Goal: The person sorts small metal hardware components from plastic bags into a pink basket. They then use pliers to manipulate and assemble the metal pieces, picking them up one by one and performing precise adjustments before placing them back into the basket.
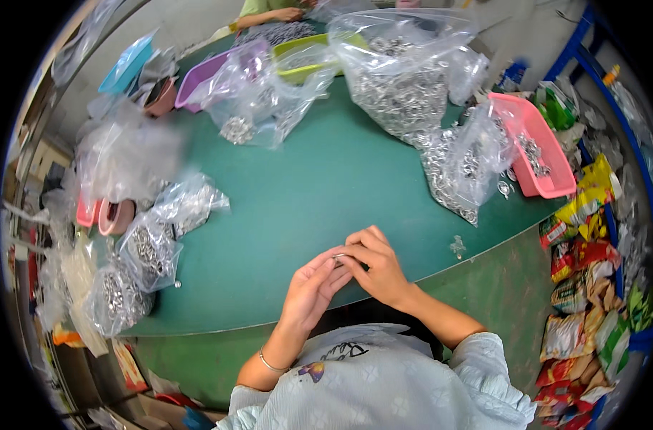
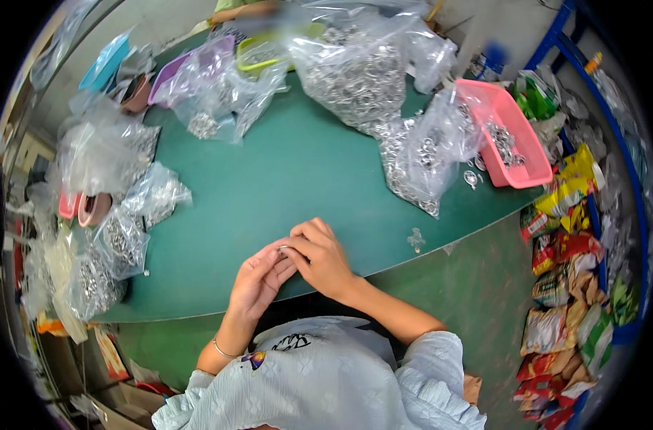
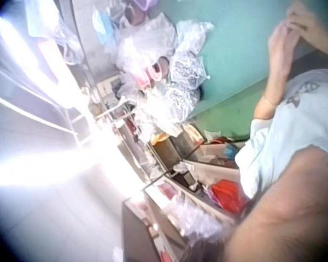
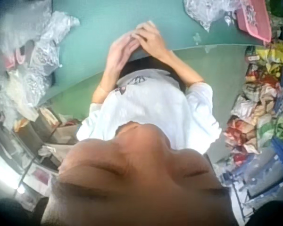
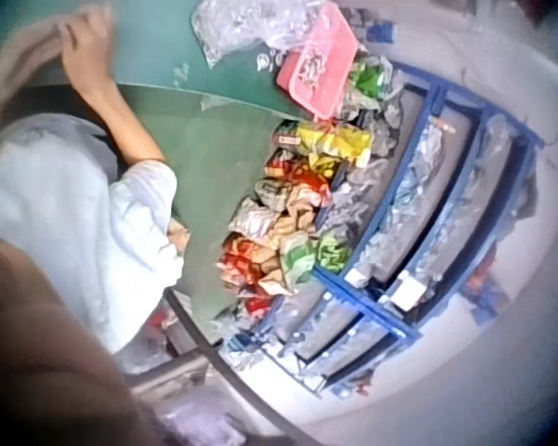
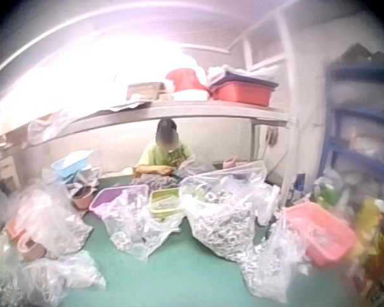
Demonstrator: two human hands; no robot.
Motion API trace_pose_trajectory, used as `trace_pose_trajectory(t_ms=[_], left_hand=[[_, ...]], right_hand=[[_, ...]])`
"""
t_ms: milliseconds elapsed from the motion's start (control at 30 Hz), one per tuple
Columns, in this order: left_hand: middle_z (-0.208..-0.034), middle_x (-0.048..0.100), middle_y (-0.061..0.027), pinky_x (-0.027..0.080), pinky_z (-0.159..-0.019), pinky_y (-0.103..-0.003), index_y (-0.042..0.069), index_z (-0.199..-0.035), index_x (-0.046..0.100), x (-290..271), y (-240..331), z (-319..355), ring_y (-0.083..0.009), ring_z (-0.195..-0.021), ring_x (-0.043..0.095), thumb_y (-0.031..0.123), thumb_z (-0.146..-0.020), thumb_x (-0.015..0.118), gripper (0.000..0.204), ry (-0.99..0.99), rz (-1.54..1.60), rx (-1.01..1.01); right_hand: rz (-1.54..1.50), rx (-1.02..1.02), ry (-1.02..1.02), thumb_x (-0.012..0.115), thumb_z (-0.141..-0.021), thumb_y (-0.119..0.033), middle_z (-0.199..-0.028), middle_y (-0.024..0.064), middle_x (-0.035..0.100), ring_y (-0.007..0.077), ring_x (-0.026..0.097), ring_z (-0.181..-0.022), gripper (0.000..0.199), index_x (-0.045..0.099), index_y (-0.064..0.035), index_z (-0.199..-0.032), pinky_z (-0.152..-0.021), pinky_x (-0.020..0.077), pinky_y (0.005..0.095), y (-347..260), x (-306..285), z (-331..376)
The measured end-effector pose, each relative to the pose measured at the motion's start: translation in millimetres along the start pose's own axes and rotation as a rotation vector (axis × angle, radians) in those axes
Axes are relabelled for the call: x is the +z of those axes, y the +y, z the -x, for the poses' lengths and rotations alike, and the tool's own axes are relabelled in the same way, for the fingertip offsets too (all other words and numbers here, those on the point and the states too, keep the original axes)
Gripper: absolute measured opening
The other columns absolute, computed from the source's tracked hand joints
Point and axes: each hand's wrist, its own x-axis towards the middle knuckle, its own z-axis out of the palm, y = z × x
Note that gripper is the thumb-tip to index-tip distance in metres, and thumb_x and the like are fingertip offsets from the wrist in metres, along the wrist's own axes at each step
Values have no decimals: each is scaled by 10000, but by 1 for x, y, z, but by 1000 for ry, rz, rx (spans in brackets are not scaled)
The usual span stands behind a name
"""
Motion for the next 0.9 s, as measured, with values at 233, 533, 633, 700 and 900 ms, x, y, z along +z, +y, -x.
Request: trace_pose_trajectory(t_ms=[233, 533, 633, 700, 900], left_hand=[[-1102, 549, -174, 471, -880, -312, -74, -1121, 482, 2, -2, -8, -213, -1013, 556, 81, -861, 536, 308, 78, -148, 64], [-1093, 572, -84, 469, -746, -241, 14, -1106, 533, -58, 63, 2, -118, -895, 566, 24, -797, 588, 314, 425, -516, 436], [-1055, 577, -71, 471, -722, -238, 12, -1105, 539, -87, 85, 30, -100, -849, 562, -4, -772, 570, 334, 561, -594, 405], [-1028, 574, -66, 476, -694, -234, 9, -1107, 538, -100, 95, 46, -93, -816, 560, -22, -756, 560, 352, 616, -670, 431], [-963, 594, -75, 479, -716, -243, -8, -1061, 545, -145, 129, 75, -104, -811, 571, -7, -775, 569, 288, 910, -968, 757]], right_hand=[[-150, 128, 71, 604, -760, -63, -918, 110, 532, 278, 504, -860, 177, 594, -20, -931, -755, 416, 346, 2, -5, 11], [-108, 151, 79, 541, -779, 12, -904, 119, 551, 206, 531, -790, 162, 587, 18, -934, -666, 426, 280, 26, 3, 38], [-199, 177, 18, 529, -791, 15, -885, 114, 556, 195, 532, -764, 126, 586, 33, -902, -663, 427, 277, 24, 2, 36], [-212, 178, 19, 522, -796, 20, -871, 111, 560, 188, 531, -751, 115, 588, 38, -889, -661, 428, 274, 24, 1, 38], [-204, 212, -53, 491, -836, -3, -852, 90, 552, 165, 528, -766, 102, 570, 42, -884, -698, 426, 273, 21, 1, 36]])
